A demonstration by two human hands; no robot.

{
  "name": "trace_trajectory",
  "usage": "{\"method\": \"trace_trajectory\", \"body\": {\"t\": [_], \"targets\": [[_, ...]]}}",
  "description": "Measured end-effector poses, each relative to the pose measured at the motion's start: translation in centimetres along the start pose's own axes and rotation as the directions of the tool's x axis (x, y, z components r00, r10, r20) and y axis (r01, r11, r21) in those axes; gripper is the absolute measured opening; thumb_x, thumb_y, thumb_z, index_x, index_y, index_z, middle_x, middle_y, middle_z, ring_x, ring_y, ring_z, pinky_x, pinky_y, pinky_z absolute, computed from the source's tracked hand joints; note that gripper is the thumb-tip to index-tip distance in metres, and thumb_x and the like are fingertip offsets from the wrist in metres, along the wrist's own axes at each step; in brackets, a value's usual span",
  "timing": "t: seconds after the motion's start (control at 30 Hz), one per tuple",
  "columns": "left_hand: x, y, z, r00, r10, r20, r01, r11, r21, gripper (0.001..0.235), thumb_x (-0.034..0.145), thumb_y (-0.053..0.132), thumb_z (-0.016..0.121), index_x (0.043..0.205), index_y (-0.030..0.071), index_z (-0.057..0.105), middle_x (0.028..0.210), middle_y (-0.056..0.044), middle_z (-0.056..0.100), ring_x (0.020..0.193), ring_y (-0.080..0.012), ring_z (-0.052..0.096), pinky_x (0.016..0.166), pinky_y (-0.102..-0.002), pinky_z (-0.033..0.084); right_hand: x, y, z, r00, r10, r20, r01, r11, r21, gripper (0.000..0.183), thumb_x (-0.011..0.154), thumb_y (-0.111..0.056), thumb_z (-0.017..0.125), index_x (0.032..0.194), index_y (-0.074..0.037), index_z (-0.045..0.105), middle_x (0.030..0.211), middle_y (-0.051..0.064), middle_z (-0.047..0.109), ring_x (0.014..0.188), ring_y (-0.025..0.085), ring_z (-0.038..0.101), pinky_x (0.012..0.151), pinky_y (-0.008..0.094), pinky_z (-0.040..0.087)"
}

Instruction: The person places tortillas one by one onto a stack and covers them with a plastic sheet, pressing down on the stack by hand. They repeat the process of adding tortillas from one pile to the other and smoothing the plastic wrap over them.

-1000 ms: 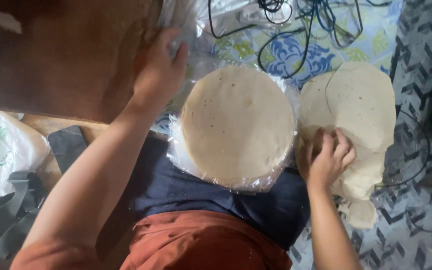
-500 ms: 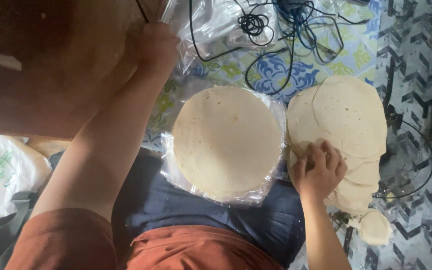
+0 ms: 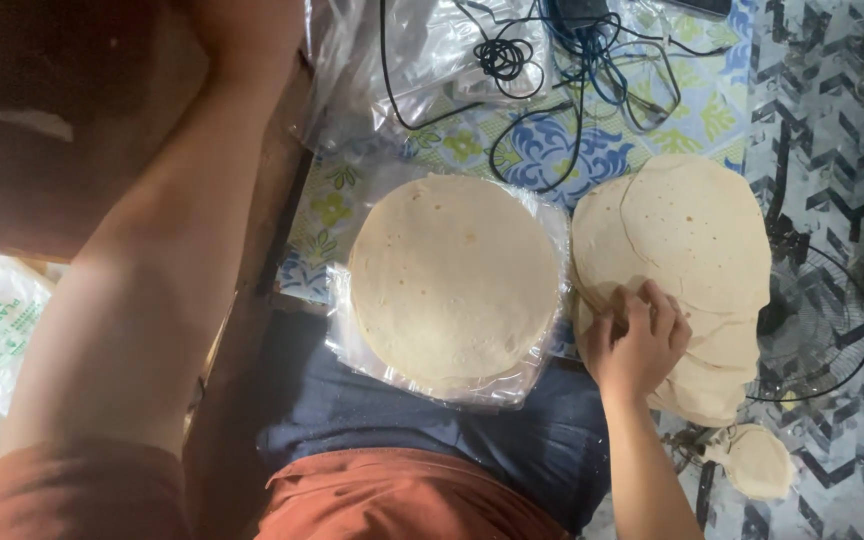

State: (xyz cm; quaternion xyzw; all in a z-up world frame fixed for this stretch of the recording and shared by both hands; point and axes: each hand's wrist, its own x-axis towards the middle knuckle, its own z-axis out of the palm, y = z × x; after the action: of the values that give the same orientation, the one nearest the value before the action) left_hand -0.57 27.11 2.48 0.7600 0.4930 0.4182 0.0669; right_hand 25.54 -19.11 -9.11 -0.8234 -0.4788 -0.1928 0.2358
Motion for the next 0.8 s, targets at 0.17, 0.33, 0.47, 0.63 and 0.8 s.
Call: {"method": "trace_trajectory", "body": {"t": [0.17, 0.33, 0.47, 0.63, 0.8], "targets": [[-4.8, 4.4, -6.9, 0.981, -0.164, 0.105, 0.194, 0.813, -0.549, 0.020, 0.108, 0.024, 0.065, 0.097, 0.007, 0.068, 0.089, -0.003, 0.069, 0.074, -0.0133, 0.054, 0.064, -0.030, 0.041, -0.3, 0.1, -0.1, 0.986, 0.163, 0.012, -0.161, 0.951, 0.266, 0.026, 0.096, -0.014, 0.068, 0.122, -0.010, 0.070, 0.137, 0.012, 0.061, 0.131, 0.035, 0.051, 0.114, 0.047, 0.039], [-16.0, 10.4, -11.8, 0.948, -0.156, 0.276, 0.315, 0.571, -0.758, 0.017, 0.113, 0.019, 0.063, 0.103, 0.005, 0.063, 0.095, 0.002, 0.067, 0.081, -0.0044, 0.052, 0.072, -0.022, 0.041, -0.3, -5.7, -5.8, 0.900, 0.278, 0.335, -0.435, 0.585, 0.684, 0.029, 0.104, -0.027, 0.057, 0.118, -0.005, 0.068, 0.110, 0.006, 0.068, 0.103, 0.018, 0.058, 0.093, 0.032, 0.045], [-21.4, 14.8, -15.1, 0.937, 0.126, 0.325, 0.106, 0.785, -0.611, 0.008, 0.106, 0.008, 0.065, 0.102, 0.001, 0.067, 0.101, -0.008, 0.074, 0.088, -0.0135, 0.069, 0.081, -0.027, 0.053, 1.5, -11.0, -10.8, 0.876, 0.090, 0.474, -0.474, 0.341, 0.812, 0.048, 0.110, -0.045, 0.049, 0.119, -0.002, 0.069, 0.104, 0.004, 0.070, 0.094, 0.011, 0.058, 0.086, 0.027, 0.047], [-25.5, 15.5, -15.2, 0.879, 0.258, 0.400, 0.021, 0.818, -0.575, 0.004, 0.095, 0.005, 0.070, 0.097, 0.004, 0.068, 0.104, -0.009, 0.075, 0.092, -0.0238, 0.073, 0.080, -0.031, 0.057, 0.6, -11.3, -9.9, 0.601, -0.031, 0.798, -0.792, -0.154, 0.591, 0.050, 0.100, -0.047, 0.053, 0.125, -0.005, 0.066, 0.112, 0.003, 0.072, 0.094, 0.012, 0.060, 0.079, 0.026, 0.045], [-26.9, 16.2, -15.6, 0.837, 0.292, 0.463, -0.069, 0.895, -0.441, 0.013, 0.085, 0.009, 0.077, 0.096, 0.008, 0.069, 0.110, -0.008, 0.073, 0.094, -0.0300, 0.067, 0.080, -0.038, 0.054, -1.8, -11.3, -9.3, 0.476, 0.056, 0.878, -0.838, -0.275, 0.472, 0.024, 0.098, -0.022, 0.071, 0.112, -0.003, 0.065, 0.102, 0.006, 0.073, 0.095, 0.016, 0.066, 0.086, 0.031, 0.052]]}}
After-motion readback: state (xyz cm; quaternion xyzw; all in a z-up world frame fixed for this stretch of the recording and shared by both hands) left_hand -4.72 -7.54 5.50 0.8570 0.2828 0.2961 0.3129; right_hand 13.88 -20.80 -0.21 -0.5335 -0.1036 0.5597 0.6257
